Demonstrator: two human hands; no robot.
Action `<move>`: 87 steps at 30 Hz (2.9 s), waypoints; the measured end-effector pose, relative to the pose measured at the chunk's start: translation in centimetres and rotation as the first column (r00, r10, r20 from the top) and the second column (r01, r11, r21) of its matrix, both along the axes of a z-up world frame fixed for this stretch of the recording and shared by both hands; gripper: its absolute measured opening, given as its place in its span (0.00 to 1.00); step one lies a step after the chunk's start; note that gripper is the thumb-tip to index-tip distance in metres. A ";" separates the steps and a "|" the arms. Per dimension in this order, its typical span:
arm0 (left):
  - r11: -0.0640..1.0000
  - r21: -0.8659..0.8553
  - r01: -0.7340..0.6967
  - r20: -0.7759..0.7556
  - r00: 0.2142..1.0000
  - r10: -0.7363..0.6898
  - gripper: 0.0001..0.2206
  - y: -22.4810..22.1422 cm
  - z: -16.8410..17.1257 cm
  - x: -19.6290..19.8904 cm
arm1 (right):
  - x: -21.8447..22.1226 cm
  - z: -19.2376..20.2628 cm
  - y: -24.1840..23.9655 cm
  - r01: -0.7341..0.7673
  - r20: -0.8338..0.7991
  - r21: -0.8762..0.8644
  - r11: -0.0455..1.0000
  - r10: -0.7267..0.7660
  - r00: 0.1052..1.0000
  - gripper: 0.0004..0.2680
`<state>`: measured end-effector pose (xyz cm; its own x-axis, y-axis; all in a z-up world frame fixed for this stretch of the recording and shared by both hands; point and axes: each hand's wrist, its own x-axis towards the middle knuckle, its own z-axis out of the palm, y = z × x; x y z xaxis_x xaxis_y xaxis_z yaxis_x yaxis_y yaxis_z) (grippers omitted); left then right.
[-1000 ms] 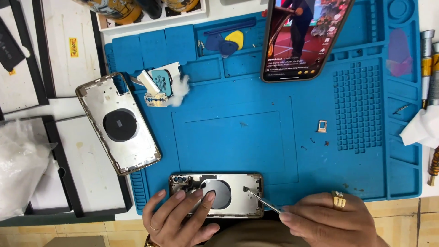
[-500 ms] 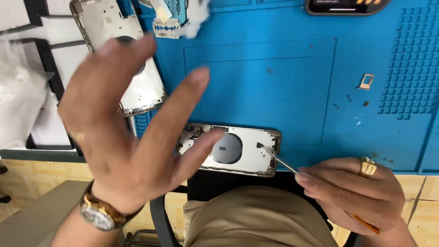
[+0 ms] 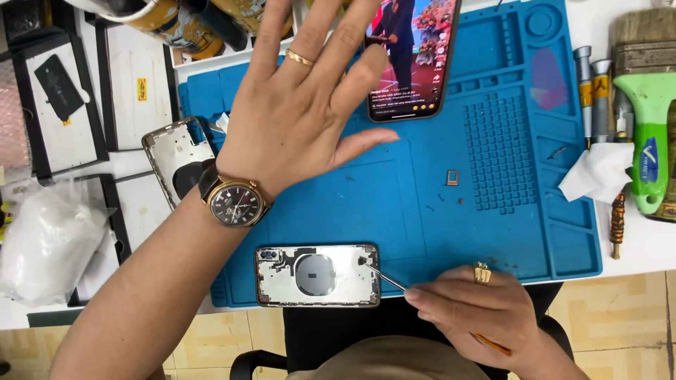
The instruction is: Cleaning the internal frame of a mobile phone by scraping off old adhesive and wiping it with a cotton swab
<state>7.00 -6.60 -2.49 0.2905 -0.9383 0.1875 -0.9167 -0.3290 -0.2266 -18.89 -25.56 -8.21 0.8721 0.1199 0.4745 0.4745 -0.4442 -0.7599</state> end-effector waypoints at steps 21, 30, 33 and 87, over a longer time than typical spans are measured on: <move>0.963 -0.191 -0.192 -0.082 0.980 0.179 0.25 5.8 1.1 -11.7 | 0.2 0.0 -0.1 -0.030 0.032 0.024 0.999 0.029 0.999 0.04; 0.854 -0.308 -0.420 -0.285 0.897 0.338 0.22 11.5 -4.0 -17.5 | 0.2 0.0 0.1 -0.002 0.017 -0.002 1.000 0.002 1.000 0.04; 0.816 -0.307 -0.489 -0.314 0.862 0.398 0.23 12.9 -4.7 -18.3 | 0.4 0.1 0.1 -0.010 0.019 -0.023 1.000 0.010 1.000 0.04; 0.929 -0.280 -0.242 -0.175 0.964 0.198 0.14 10.1 -2.5 -15.9 | 0.0 -0.2 0.2 0.002 -0.007 -0.010 1.000 -0.002 1.000 0.05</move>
